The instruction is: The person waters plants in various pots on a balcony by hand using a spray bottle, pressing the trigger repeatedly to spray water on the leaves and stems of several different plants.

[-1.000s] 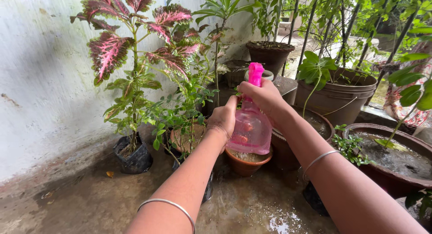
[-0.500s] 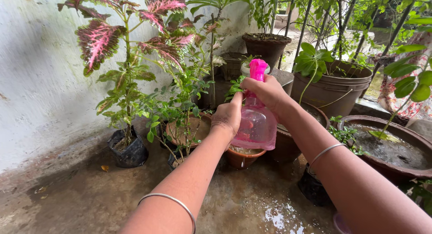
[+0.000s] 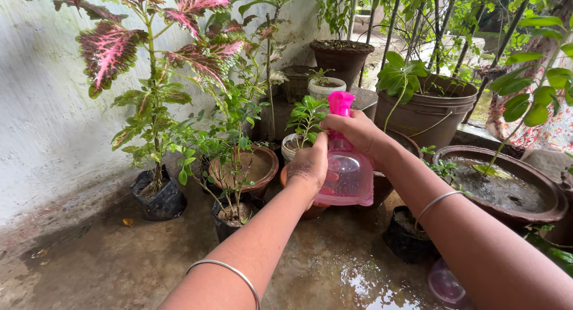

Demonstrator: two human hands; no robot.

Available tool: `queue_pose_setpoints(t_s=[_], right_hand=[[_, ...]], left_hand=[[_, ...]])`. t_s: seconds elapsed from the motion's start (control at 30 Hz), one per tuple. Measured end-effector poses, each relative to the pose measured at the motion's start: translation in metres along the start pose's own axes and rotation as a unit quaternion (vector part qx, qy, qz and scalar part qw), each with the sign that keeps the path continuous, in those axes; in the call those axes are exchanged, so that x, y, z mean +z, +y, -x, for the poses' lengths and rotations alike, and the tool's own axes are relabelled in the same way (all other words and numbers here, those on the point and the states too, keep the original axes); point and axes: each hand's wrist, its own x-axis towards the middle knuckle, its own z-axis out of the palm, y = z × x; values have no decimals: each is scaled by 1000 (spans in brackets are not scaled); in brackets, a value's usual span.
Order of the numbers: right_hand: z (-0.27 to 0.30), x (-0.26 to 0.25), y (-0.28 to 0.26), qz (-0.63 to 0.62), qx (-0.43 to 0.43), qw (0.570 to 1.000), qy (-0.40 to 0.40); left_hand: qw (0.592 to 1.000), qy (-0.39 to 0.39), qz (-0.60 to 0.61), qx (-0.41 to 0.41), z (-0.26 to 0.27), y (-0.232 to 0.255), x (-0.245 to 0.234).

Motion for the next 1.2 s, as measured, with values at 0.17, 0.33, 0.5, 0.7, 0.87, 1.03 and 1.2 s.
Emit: queue_pose_setpoints(t_s=[0.17,0.33,0.5,0.7,0.87,1.03,1.2], right_hand=[[10,1,1,-35,58,998,-14],[7,-5,13,-22,56,998,-31],[11,-16,11,-32,78,996,-32],[24,-27,7,-36,67,996,-38],[25,-32,11,23,64,997,-28],[29,-36,7,-16,61,998,-13],[30,-49,-2,2,12,1000,20]], left_hand=[[999,26,-37,18,-5,-10,4],[995,-54,63,-63,14,-7,5],[997,-52,40,-49,5,-11,20],[998,5,-61,17,-6,-18,36],[996,-61,29,-57,22,-7,36],[999,-11,-46,2,3,-13,42],[997,-59,27,40,-13,-11,53]])
